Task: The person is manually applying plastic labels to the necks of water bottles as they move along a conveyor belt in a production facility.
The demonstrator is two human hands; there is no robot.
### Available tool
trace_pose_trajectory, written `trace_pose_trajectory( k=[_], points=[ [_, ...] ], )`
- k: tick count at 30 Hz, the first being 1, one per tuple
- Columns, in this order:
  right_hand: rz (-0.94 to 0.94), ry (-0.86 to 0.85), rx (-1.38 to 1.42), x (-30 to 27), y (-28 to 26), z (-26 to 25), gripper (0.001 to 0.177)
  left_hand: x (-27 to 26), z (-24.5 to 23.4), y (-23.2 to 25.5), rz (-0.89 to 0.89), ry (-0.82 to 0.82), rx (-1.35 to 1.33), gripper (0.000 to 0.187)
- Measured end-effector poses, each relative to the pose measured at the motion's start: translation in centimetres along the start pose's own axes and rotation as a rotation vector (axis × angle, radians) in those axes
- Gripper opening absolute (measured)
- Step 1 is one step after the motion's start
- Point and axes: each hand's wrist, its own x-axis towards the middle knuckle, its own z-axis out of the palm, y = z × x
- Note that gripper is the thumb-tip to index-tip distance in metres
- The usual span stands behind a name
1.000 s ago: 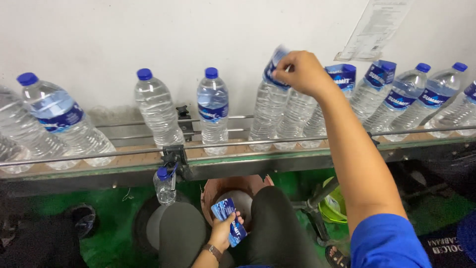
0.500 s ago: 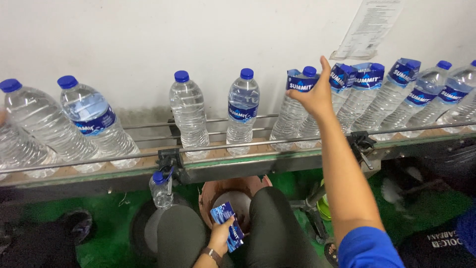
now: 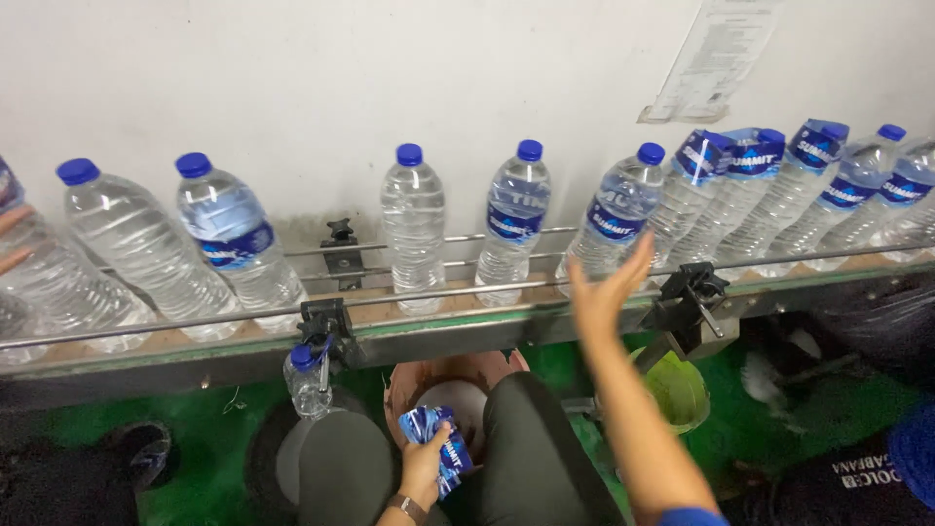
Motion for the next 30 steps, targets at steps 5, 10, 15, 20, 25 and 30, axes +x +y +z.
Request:
trace_pose_trajectory(
  k=[5,10,15,20,25,30],
  points=[
    [0.153,-0.899,0.208,-23.0,1.0,4.3,0.059,-0.3,-3.1,1.7,0.052,0.009,-0.155,0.033],
    [0.581,-1.305,0.498,-24.3,-2.8,6.0,0.009,-1.0,-6.4,3.9,-0.057,-0.08,-0.297,0.05],
    [0.224,-1.366,0.326,-8.5,-15.3,5.3,0.012,1.3,-7.3,2.3,0.054,-0.287,-0.3,0.02],
    [-0.436,-0.47,0.159,6.7,-20.1,9.4,0.02,3.3,-8.6,1.8,-0.026,-0.212,-0.355,0.016],
    [-0.437,-0.672,-0.026,8.6,-22.1,14.0,0.024,2.5,-10.9,3.6,-0.021,-0.147,-0.119,0.016],
    [-0.207,-0.89,-0.045,6.7,-21.0,13.5,0.088,2.9,-14.8,5.4,-0.008,-0.067,0.07,0.037]
  ],
)
